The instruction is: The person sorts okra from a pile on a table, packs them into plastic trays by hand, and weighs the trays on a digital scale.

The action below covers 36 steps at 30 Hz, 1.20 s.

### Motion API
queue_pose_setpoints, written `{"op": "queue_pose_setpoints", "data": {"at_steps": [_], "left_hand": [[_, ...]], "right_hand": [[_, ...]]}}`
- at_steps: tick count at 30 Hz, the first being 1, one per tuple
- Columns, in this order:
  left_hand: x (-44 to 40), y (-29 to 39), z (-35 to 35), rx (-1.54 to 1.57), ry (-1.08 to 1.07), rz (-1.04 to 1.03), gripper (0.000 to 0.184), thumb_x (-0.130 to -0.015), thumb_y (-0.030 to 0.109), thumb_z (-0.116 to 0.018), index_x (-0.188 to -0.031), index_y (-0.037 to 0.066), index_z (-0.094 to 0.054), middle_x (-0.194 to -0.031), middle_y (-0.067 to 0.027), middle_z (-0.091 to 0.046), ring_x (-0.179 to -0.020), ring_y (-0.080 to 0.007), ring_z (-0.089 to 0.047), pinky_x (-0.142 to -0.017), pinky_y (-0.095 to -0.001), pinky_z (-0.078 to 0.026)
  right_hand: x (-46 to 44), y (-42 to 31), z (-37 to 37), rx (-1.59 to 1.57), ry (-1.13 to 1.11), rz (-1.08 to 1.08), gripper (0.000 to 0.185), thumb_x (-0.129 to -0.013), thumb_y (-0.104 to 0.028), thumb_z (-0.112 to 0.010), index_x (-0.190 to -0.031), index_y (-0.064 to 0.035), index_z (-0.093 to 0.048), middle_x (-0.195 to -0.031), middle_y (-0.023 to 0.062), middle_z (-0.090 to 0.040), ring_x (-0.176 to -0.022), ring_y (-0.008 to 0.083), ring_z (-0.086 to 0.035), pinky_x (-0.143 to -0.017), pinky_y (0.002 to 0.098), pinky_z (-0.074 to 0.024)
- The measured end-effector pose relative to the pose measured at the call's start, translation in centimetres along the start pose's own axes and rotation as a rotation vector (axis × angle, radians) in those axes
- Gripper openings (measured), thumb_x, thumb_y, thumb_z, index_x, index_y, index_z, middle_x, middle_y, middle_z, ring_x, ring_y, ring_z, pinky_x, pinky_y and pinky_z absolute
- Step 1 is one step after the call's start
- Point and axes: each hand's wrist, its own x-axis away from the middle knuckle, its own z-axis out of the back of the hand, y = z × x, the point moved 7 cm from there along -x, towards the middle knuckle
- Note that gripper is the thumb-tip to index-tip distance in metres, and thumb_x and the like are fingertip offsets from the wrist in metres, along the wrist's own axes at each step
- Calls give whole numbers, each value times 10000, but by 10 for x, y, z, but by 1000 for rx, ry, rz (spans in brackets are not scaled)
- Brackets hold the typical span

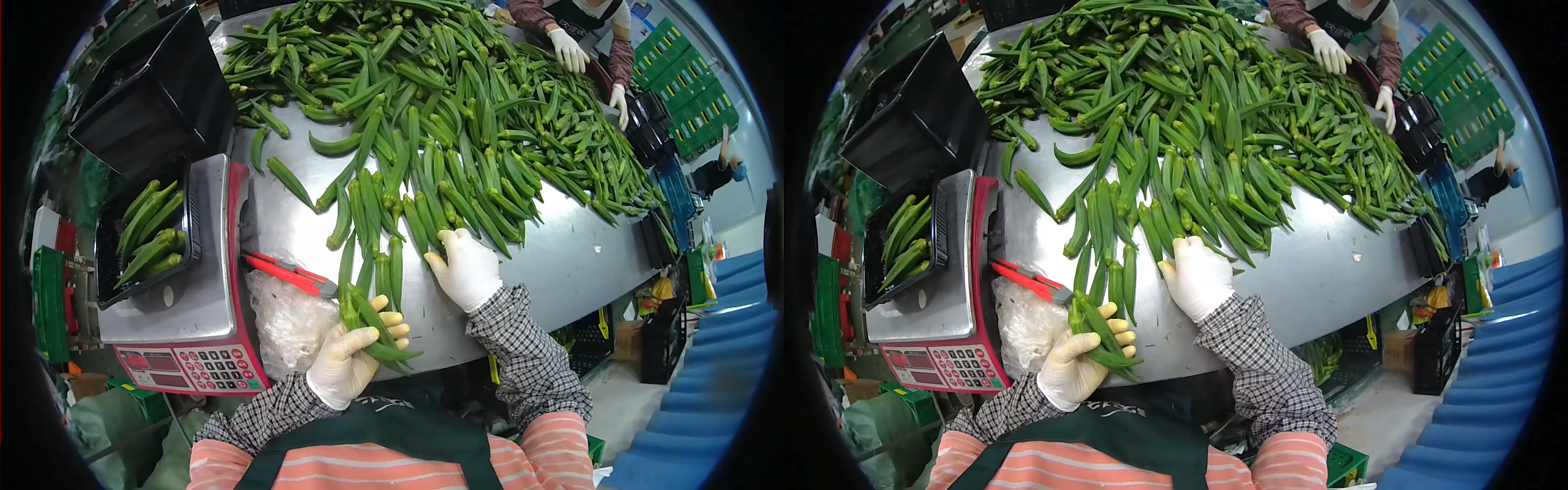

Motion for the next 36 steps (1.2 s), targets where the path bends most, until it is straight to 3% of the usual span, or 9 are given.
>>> {"op": "queue_pose_setpoints", "data": {"at_steps": [8, 13, 17, 19, 22, 25, 29, 33, 36], "left_hand": [[-2, 7, -10, 14, -6, 5, 457, -847, 13, -546, -1281, 6, -403, -1155, -185, -554, -1090, -301, -552, -951, -438, -449], [-7, 3, -1, 7, 27, -21, 395, -841, 0, -567, -1222, 1, -468, -1043, -150, -617, -1031, -295, -586, -938, -422, -461], [-1, 2, -4, -26, 9, -22, 409, -832, 33, -585, -1223, -19, -476, -1016, -157, -637, -975, -306, -614, -926, -421, -471], [3, 4, -8, -46, 15, -28, 414, -831, 43, -593, -1223, -20, -475, -1011, -157, -638, -970, -307, -616, -923, -419, -472], [5, 9, -8, -75, 27, -48, 426, -837, 50, -602, -1233, -11, -459, -1026, -154, -627, -982, -300, -609, -925, -416, -468], [2, 10, -9, -78, 13, -106, 443, -847, 53, -604, -1253, 2, -436, -1064, -144, -605, -1009, -268, -595, -926, -404, -463], [-5, 1, -8, -105, 23, -155, 455, -856, 81, -604, -1269, -7, -434, -1128, -139, -579, -1025, -228, -582, -908, -379, -476], [0, 3, -4, -61, 0, -64, 455, -834, 51, -613, -1253, 11, -440, -1033, -123, -590, -927, -247, -598, -841, -412, -500], [1, 9, -7, -52, -19, -81, 459, -831, 72, -616, -1249, 13, -437, -1026, -136, -587, -896, -257, -605, -812, -427, -514]], "right_hand": [[43, 5, 5, -1088, -245, -245, 223, -817, -96, -625, -1017, 1, -608, -776, 8, -600, -644, 52, -515, -600, 202, -452], [63, -48, 39, -771, -161, 450, 228, -778, -120, -658, -996, -67, -616, -804, 119, -607, -722, 281, -618, -651, 344, -512], [-8, 15, 50, -163, 420, 102, 190, -790, -114, -649, -958, -27, -630, -768, 104, -596, -755, 288, -605, -690, 331, -497], [-33, 45, 20, 25, 231, -88, 249, -790, -130, -642, -1009, -17, -613, -783, 110, -604, -732, 293, -611, -677, 334, -502], [-37, 70, 21, -531, 98, -208, 305, -803, -101, -628, -1092, -16, -581, -802, 57, -614, -674, 146, -579, -634, 259, -489], [6, 12, 37, -675, 18, 56, 261, -810, -78, -630, -1061, -21, -596, -792, 28, -598, -666, 80, -539, -602, 243, -481], [63, -78, 24, -488, -262, 314, 341, -827, -254, -595, -1090, -41, -550, -866, 157, -599, -702, 336, -608, -617, 415, -501], [46, -60, 55, -690, -102, 437, 264, -819, -214, -596, -1002, -29, -554, -848, 142, -569, -692, 329, -603, -600, 387, -504], [23, 6, 42, -68, 44, 109, 433, -738, -151, -645, -1146, -55, -537, -981, 138, -578, -867, 314, -578, -759, 404, -477]]}}
